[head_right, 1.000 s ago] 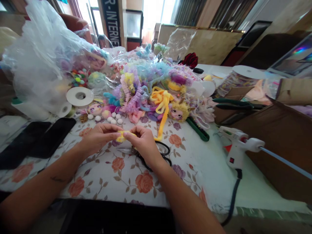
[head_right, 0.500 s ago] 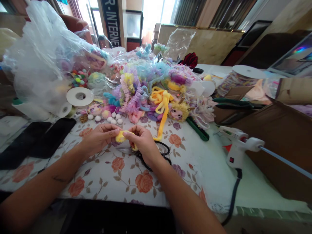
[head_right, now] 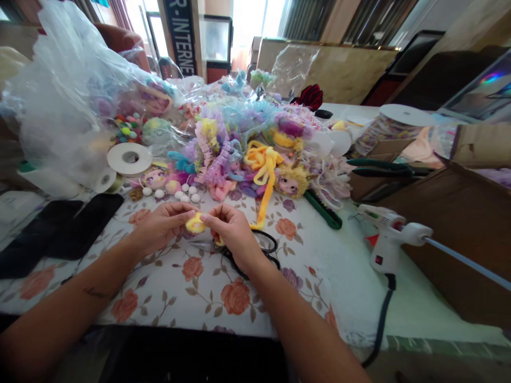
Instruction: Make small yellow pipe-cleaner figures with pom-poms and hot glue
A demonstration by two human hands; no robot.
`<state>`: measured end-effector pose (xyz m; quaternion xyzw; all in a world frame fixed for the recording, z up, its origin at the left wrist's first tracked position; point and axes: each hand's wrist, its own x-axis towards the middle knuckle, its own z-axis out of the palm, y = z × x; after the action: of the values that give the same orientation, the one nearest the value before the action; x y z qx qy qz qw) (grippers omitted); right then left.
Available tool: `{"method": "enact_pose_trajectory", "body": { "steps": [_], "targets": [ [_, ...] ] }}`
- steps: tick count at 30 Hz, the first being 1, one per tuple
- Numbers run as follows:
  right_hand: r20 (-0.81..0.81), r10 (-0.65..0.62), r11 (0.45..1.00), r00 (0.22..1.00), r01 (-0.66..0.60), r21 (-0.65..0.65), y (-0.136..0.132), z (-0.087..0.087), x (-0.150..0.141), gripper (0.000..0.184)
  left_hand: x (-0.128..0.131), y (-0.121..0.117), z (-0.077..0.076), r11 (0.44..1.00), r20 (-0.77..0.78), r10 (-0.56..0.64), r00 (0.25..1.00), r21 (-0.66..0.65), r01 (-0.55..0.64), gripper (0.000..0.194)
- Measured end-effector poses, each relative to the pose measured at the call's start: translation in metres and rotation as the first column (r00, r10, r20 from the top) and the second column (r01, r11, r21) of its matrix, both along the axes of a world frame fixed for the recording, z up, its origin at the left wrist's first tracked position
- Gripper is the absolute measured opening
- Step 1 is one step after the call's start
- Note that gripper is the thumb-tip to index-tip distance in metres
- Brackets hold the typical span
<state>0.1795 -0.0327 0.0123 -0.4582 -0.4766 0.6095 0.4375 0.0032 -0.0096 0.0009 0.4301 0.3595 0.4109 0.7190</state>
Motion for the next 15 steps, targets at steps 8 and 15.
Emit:
{"method": "enact_pose_trajectory", "body": {
  "steps": [8, 15],
  "targets": [
    [-0.027, -0.031, 0.999, 0.999, 0.031, 0.007, 0.0006, -0.0011, 0.0008, 0.035, -0.0024, 0.0008, 0.0013, 0.998, -0.019, -0.017, 1.000, 0.061, 0.018, 0.027],
    [0.060, -0.049, 0.997, 0.997, 0.045, 0.069, -0.0003, 0.0006, 0.0004, 0.035, -0.0051, 0.0010, -0.0006, 0.996, -0.091, -0.010, 0.996, 0.089, 0.018, 0.025]
  ]
}}
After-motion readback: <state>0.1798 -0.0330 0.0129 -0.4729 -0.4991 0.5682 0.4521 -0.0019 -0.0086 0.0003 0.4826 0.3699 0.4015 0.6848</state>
